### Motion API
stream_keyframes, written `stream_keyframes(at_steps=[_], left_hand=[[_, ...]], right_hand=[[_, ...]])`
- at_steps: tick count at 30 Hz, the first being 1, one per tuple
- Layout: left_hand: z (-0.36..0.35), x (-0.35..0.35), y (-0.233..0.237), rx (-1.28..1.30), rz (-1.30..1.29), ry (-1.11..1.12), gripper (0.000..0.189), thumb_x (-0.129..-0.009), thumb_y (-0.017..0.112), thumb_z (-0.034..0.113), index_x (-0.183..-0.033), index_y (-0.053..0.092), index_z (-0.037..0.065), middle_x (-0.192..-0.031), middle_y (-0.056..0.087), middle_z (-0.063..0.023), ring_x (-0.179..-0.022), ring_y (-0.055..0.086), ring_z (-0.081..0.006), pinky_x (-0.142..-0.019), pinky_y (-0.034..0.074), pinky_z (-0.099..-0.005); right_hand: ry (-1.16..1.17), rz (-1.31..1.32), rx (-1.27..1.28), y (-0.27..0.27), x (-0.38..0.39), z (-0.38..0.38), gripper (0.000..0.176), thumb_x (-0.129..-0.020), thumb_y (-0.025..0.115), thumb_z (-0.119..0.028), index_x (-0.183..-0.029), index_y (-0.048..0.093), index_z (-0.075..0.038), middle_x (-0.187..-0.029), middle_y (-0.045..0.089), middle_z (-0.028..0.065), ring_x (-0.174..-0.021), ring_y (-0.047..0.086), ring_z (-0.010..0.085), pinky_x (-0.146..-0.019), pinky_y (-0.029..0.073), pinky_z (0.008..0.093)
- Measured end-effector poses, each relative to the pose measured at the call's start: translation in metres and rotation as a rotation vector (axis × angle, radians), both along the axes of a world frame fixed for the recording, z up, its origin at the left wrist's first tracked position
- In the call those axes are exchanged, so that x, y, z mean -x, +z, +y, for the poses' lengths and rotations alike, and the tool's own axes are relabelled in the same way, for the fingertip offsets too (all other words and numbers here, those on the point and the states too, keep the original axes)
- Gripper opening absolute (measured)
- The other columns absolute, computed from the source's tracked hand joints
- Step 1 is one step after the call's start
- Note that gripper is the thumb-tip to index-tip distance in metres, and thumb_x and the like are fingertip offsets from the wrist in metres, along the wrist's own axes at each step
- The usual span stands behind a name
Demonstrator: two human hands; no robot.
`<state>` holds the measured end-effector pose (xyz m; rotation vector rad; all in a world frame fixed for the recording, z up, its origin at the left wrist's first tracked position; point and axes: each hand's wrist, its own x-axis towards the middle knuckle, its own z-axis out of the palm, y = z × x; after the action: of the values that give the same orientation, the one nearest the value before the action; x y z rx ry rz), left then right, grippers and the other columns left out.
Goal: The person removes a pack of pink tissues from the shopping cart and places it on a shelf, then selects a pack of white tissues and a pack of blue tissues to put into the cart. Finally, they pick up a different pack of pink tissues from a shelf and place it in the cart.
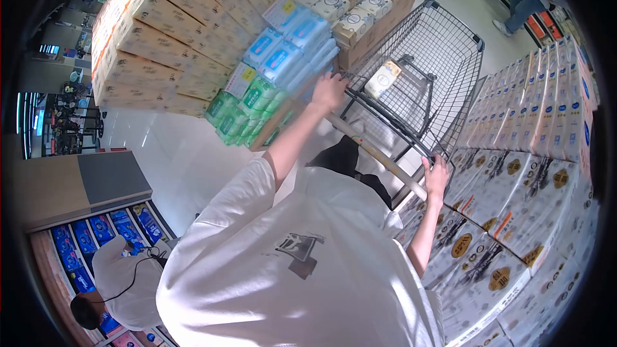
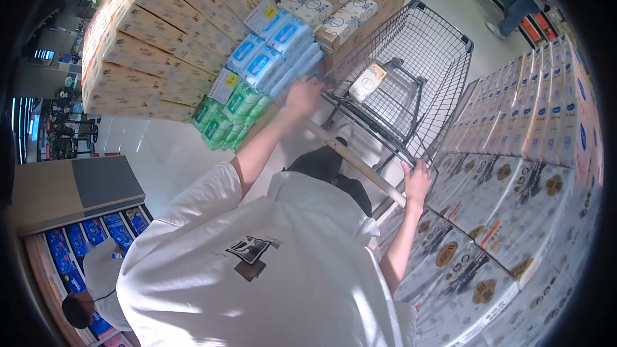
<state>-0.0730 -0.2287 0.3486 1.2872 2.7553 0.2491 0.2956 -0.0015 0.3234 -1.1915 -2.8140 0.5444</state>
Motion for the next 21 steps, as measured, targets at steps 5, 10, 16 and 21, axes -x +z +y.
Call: stream_keyframes(at_steps=[5, 10, 16, 21], left_hand=[[-0.032, 0.000, -0.009, -0.042, 0.045, -0.031, 0.026, -0.084, 0.060, 0.007, -0.105, 0.072, 0.016, -0.106, 0.066, -0.0073, -0.110, 0.059, -0.0307, -0.092, 0.050, -0.0428], [-0.063, -0.008, -0.008, -0.096, 0.070, -0.042, 0.026, -0.082, 0.063, 0.006, -0.103, 0.072, 0.017, -0.104, 0.066, -0.0069, -0.109, 0.059, -0.0306, -0.089, 0.052, -0.0423], [-0.090, -0.008, -0.016, -0.119, 0.080, -0.080, 0.023, -0.082, 0.063, 0.007, -0.101, 0.072, 0.017, -0.105, 0.066, -0.0063, -0.108, 0.060, -0.0291, -0.091, 0.051, -0.0417], [-0.115, -0.012, -0.012, -0.161, 0.086, -0.082, 0.019, -0.084, 0.066, 0.015, -0.102, 0.071, 0.014, -0.103, 0.067, -0.0094, -0.108, 0.059, -0.0315, -0.092, 0.048, -0.0445]], right_hand=[[-0.002, -0.006, -0.027, -0.005, -0.006, -0.028, 0.056, -0.093, 0.063, -0.054, -0.123, 0.066, -0.006, -0.121, 0.067, 0.0150, -0.115, 0.060, 0.0370, -0.099, 0.046, 0.0489], [-0.017, -0.005, -0.018, 0.002, -0.010, -0.061, 0.053, -0.092, 0.067, -0.051, -0.121, 0.067, -0.006, -0.118, 0.068, 0.0138, -0.114, 0.061, 0.0356, -0.100, 0.046, 0.0473], [-0.041, 0.000, 0.031, 0.013, -0.012, -0.094, 0.055, -0.093, 0.066, -0.050, -0.124, 0.065, -0.005, -0.124, 0.067, 0.0162, -0.118, 0.059, 0.0376, -0.103, 0.044, 0.0484], [-0.078, -0.017, 0.053, 0.010, -0.016, -0.123, 0.055, -0.093, 0.065, -0.050, -0.126, 0.064, -0.006, -0.126, 0.066, 0.0154, -0.120, 0.058, 0.0366, -0.104, 0.043, 0.0485]])
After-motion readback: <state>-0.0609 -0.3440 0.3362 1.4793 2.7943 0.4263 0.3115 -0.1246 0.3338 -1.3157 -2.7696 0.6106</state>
